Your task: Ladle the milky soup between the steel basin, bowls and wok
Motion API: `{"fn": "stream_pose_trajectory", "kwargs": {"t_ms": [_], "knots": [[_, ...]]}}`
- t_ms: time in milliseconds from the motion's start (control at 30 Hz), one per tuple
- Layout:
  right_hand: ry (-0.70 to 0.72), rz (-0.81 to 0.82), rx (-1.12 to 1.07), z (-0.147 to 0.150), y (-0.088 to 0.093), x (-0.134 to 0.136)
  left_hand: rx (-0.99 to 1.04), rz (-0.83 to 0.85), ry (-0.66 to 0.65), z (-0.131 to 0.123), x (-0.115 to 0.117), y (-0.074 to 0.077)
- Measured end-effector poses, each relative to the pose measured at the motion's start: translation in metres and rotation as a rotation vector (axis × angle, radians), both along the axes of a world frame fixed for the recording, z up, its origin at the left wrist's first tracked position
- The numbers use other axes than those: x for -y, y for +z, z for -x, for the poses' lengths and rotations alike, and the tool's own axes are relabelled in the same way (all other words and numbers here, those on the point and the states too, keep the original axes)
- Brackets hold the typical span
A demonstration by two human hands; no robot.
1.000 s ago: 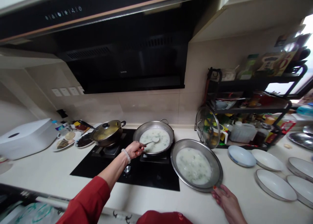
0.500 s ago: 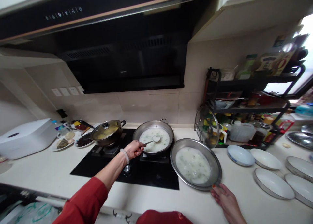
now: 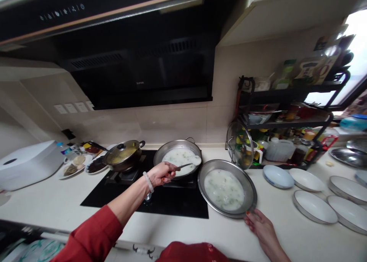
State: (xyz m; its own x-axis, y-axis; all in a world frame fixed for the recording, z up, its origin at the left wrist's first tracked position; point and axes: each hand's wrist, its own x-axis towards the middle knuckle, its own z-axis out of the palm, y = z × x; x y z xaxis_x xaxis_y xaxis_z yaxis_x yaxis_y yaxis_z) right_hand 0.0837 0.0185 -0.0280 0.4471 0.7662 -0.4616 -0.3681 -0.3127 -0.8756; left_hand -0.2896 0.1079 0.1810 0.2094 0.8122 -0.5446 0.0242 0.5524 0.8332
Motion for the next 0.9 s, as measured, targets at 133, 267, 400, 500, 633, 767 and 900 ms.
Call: {"fn": "stream_pose_trajectory", "kwargs": {"t_ms": [133,267,400,500,633,767,900], "knots": [[-0.006,-0.006,-0.001,0.002,0.004,0.0,-0.09,-0.027,-0.159,-0.029,0.009,-0.002],[-0.012,-0.006,0.012,0.003,0.004,0.0,-0.31,-0.116,-0.28,-0.062,0.017,-0.028],[-0.003,-0.006,0.011,0.001,-0.001,-0.002,-0.523,-0.288,-0.359,-0.088,0.028,-0.06],[0.0,-0.008,0.008,-0.001,-0.004,-0.002,-0.633,-0.431,-0.401,-0.095,0.037,-0.079],[-0.005,-0.014,0.003,0.0,-0.004,-0.001,-0.914,-0.722,-0.636,-0.093,0.047,-0.095],[-0.003,-0.011,-0.004,-0.001,-0.003,-0.002,-0.897,-0.863,-0.597,-0.088,0.046,-0.095],[-0.005,-0.005,-0.001,-0.001,-0.002,-0.002,-0.521,-0.648,-0.282,-0.075,0.032,-0.077]]}}
